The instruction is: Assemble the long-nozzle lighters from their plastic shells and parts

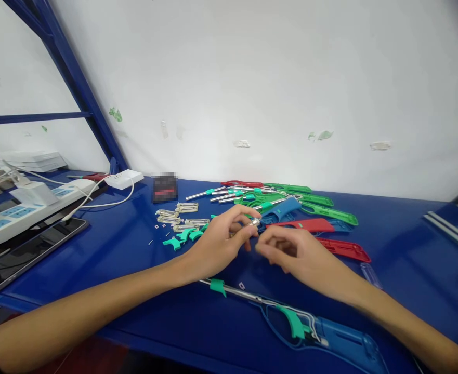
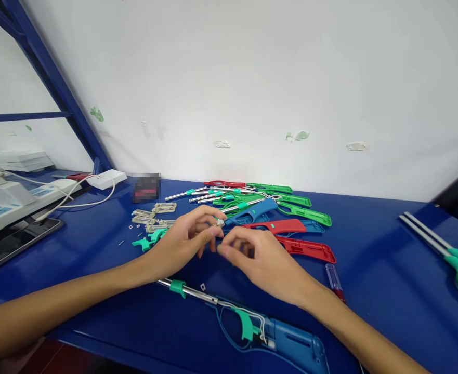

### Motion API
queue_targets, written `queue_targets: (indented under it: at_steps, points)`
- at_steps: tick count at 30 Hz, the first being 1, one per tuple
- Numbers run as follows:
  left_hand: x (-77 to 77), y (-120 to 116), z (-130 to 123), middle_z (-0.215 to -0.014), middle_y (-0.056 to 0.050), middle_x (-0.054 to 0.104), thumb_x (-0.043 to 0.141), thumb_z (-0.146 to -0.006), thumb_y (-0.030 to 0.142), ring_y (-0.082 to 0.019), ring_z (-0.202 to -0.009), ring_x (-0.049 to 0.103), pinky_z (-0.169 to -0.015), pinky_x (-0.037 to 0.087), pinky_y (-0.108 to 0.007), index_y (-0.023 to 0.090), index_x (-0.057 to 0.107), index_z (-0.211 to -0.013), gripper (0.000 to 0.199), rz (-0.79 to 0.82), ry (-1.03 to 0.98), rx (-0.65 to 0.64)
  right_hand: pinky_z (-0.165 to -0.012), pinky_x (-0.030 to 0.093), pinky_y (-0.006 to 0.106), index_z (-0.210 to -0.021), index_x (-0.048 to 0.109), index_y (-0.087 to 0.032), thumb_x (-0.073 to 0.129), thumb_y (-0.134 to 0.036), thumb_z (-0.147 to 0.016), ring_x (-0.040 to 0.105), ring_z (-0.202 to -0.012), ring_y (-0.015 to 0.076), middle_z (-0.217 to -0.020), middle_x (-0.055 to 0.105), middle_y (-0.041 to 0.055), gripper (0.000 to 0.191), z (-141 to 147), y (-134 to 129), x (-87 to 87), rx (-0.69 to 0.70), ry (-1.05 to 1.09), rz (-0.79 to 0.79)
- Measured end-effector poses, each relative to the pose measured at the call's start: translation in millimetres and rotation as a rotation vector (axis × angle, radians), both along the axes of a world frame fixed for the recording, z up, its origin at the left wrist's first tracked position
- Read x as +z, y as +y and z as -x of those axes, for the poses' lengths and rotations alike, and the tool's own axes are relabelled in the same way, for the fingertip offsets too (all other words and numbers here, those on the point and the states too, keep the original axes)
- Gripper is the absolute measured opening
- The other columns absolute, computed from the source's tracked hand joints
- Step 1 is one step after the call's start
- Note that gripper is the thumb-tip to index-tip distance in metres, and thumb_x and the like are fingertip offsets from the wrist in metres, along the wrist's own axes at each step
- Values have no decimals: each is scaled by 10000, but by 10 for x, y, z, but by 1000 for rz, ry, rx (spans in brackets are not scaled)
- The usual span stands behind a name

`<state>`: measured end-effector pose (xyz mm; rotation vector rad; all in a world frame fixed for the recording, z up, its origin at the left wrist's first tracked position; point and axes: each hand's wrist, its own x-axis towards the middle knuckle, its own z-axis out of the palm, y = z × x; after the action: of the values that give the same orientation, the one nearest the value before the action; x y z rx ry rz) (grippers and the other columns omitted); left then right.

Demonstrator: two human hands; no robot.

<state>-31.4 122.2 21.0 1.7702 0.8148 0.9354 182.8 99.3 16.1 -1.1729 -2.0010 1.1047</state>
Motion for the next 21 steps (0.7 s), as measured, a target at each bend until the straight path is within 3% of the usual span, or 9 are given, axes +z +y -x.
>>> queue_targets:
  at_steps: [4,9,21]
  points:
    - [35,1,6,-930,-17,636,596,-1036,333,-111,-690,649,-525,462,-203,168,604,-1221,247,-6,-5,26,-594,407,271,-997,816,-294,797,-449,-944,544,-647,129,-798,708,-31,164,71,-59,-20,141,-87,-38]
    - [10,-1,5,-933,-14,642,600,-1037,342,-108,-690,647,-539,471,-201,174,597,-1212,242,1,-7,19,-691,439,260,-1043,834,-338,798,-377,-965,609,-774,129,-1012,741,-25,94,126,-43,-83,266,-144,-114]
    - [-19,21,6,-935,-20,653,597,-1042,365,-110,-677,644,-528,450,-204,177,595,-1216,255,4,-3,3,-844,474,283,-980,752,-286,685,-299,-1044,686,-942,166,-1039,755,-22,94,31,-24,-61,222,-195,-200]
